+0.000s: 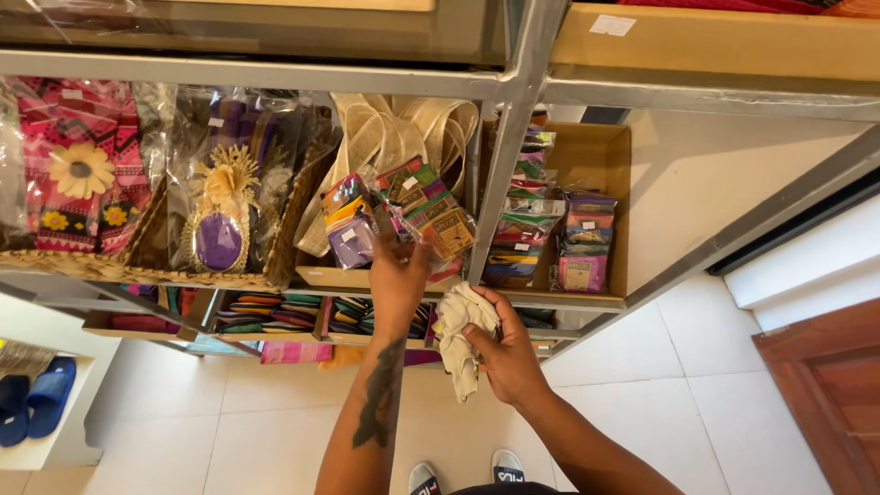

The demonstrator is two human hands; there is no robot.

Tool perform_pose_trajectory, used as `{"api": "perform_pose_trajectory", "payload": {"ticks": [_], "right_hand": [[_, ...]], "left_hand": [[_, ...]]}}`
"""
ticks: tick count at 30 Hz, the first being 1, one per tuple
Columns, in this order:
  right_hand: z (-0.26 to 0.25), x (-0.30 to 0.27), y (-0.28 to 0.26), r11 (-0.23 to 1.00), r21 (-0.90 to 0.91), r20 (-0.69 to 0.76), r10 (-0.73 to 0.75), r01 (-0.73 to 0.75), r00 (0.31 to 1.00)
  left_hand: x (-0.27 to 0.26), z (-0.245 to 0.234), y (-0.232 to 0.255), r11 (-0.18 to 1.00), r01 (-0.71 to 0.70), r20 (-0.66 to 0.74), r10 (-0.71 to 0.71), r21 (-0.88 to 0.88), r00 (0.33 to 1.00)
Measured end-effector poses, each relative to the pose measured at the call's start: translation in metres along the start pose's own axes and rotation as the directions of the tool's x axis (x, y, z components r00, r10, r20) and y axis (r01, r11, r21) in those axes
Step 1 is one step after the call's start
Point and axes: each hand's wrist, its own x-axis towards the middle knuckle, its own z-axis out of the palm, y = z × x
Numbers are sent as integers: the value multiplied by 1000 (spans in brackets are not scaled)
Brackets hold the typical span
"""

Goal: The person wipes a metal shelving unit with a white cloth, cleaning the surface and the edges of cardboard boxes. They then pick up and wipe several packaged decorative items, including small woven baskets and floral wreaths, before placing them back on the shelf.

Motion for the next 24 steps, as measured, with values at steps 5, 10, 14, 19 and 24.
{"api": "perform_pose_trajectory", "payload": {"ticks": [5, 10, 14, 19, 24], "right_hand": [[-8, -3, 1, 999, 10, -22, -34, 34, 999], [-10, -3, -6, 999, 34, -43, 1, 1, 999], [-11, 0, -10, 996, 85, -27, -12, 14, 1000], [-9, -6, -26, 980, 196, 8, 27, -28, 1000], [-12, -13, -52, 924, 380, 135, -106, 47, 985]], "left_hand": [[10, 17, -11, 1000, 20, -4, -20, -22, 1000], [14, 22, -11, 980, 97, -28, -104, -173, 994], [20, 14, -23, 904, 178, 20, -185, -389, 982], [7, -21, -31, 812, 193, 77, -181, -550, 980], [-44, -86, -5, 716, 97, 121, -18, -692, 993]]}}
